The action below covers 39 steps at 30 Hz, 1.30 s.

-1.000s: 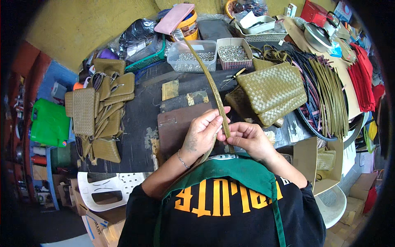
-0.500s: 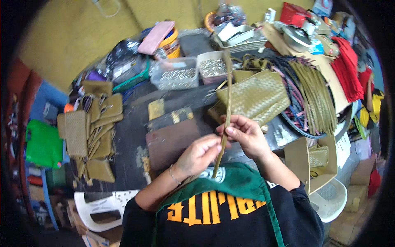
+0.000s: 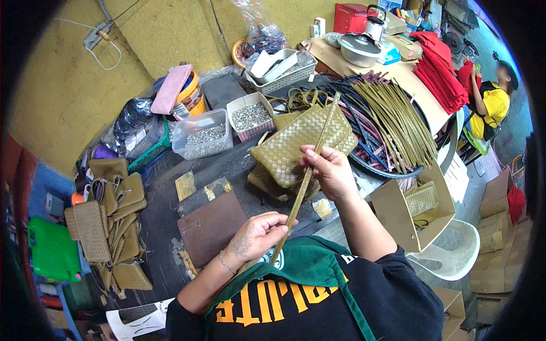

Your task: The person attaches woven straps to small woven pouches by threading the straps through the zipper pull tabs and securing the ends by hand.

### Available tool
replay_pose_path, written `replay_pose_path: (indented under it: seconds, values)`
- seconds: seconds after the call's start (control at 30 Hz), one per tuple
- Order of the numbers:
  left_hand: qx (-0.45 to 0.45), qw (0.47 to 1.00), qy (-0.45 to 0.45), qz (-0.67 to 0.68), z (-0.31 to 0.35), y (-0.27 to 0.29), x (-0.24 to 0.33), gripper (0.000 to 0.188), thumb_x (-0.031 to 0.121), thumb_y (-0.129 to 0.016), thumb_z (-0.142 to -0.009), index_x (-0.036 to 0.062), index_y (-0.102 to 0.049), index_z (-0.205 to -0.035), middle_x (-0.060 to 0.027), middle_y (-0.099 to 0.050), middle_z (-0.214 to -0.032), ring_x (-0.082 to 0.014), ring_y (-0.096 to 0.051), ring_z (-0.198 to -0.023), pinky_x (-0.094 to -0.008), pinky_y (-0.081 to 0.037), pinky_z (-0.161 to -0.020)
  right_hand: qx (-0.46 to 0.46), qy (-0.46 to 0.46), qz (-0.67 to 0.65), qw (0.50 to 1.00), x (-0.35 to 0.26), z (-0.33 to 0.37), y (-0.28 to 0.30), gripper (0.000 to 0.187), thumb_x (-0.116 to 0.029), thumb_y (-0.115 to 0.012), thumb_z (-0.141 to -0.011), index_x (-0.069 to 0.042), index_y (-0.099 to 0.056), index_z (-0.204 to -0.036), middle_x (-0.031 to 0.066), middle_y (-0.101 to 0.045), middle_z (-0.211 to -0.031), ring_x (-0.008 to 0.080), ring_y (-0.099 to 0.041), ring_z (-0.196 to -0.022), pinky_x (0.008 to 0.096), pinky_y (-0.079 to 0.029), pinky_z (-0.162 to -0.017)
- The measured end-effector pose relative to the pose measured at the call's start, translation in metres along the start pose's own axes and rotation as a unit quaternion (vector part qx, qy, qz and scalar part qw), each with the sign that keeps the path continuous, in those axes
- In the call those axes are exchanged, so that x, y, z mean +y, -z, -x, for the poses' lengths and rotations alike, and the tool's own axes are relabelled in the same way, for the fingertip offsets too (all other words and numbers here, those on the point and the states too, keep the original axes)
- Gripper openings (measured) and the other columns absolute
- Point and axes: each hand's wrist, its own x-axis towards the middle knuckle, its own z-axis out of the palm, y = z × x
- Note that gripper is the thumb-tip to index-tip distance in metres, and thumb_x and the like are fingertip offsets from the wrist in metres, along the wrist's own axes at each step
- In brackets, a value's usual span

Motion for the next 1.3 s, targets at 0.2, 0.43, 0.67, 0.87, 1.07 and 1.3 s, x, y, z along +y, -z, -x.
replay_pose_path:
  seconds: [0.2,0.43,0.67,0.87,1.07,1.3]
  values:
    - [0.005,1.000,-0.012,-0.010,-0.002,-0.001,0.000,0.020,0.004,-0.048,-0.081,-0.0012,-0.057,-0.098,0.0010,-0.052,-0.075,-0.0041,-0.048,-0.065,-0.0182,-0.042,-0.060,0.001,-0.001,0.011,1.000,-0.001,0.000,0.003,0.025,-0.021,-0.058,-0.079,-0.003,-0.056,-0.097,0.0024,-0.060,-0.075,0.0040,-0.052,-0.062,0.0150,-0.034,-0.050]
    - [0.114,0.981,-0.077,-0.136,0.003,-0.001,0.004,0.019,0.003,-0.058,-0.072,-0.0013,-0.060,-0.090,-0.0035,-0.055,-0.074,-0.0077,-0.052,-0.067,-0.0203,-0.042,-0.061,-0.002,0.011,-0.004,1.000,-0.014,0.002,0.009,0.023,-0.019,-0.059,-0.079,-0.004,-0.058,-0.095,-0.0023,-0.055,-0.066,0.0029,-0.046,-0.053,0.0145,-0.035,-0.048]
    - [0.326,0.894,-0.127,-0.278,0.012,0.019,-0.003,0.009,0.002,-0.056,-0.073,-0.0013,-0.058,-0.081,-0.0120,-0.054,-0.072,-0.0209,-0.056,-0.066,-0.0278,-0.044,-0.059,-0.118,0.216,-0.014,0.969,-0.043,0.011,0.022,0.018,-0.010,-0.051,-0.083,0.000,-0.057,-0.096,0.0055,-0.057,-0.066,0.0110,-0.054,-0.059,0.0202,-0.042,-0.054]
    - [0.179,0.971,-0.121,-0.104,0.012,0.005,0.005,0.038,0.035,-0.051,-0.081,0.0003,-0.057,-0.095,-0.0054,-0.055,-0.084,-0.0097,-0.052,-0.070,-0.0209,-0.041,-0.060,-0.069,0.376,0.193,0.904,-0.030,0.016,-0.013,0.041,0.012,-0.043,-0.076,0.001,-0.044,-0.115,0.0144,-0.052,-0.109,0.0207,-0.053,-0.098,0.0286,-0.042,-0.082]
    - [0.122,0.990,-0.063,0.039,-0.005,-0.010,-0.003,0.033,0.027,-0.046,-0.086,-0.0026,-0.055,-0.096,-0.0035,-0.057,-0.079,-0.0033,-0.046,-0.060,-0.0150,-0.038,-0.055,-0.141,0.366,0.242,0.887,0.010,0.007,-0.023,0.056,0.014,-0.034,-0.073,0.000,-0.030,-0.126,0.0152,-0.039,-0.124,0.0251,-0.043,-0.111,0.0335,-0.032,-0.093]
    - [0.125,0.983,-0.001,0.133,-0.004,-0.007,-0.014,0.023,0.020,-0.044,-0.087,0.0017,-0.058,-0.086,0.0009,-0.052,-0.068,-0.0030,-0.047,-0.055,-0.0156,-0.040,-0.048,-0.143,0.208,-0.018,0.967,0.014,0.012,-0.029,0.047,0.003,-0.038,-0.082,0.001,-0.025,-0.126,0.0200,-0.044,-0.118,0.0255,-0.046,-0.107,0.0362,-0.032,-0.093]
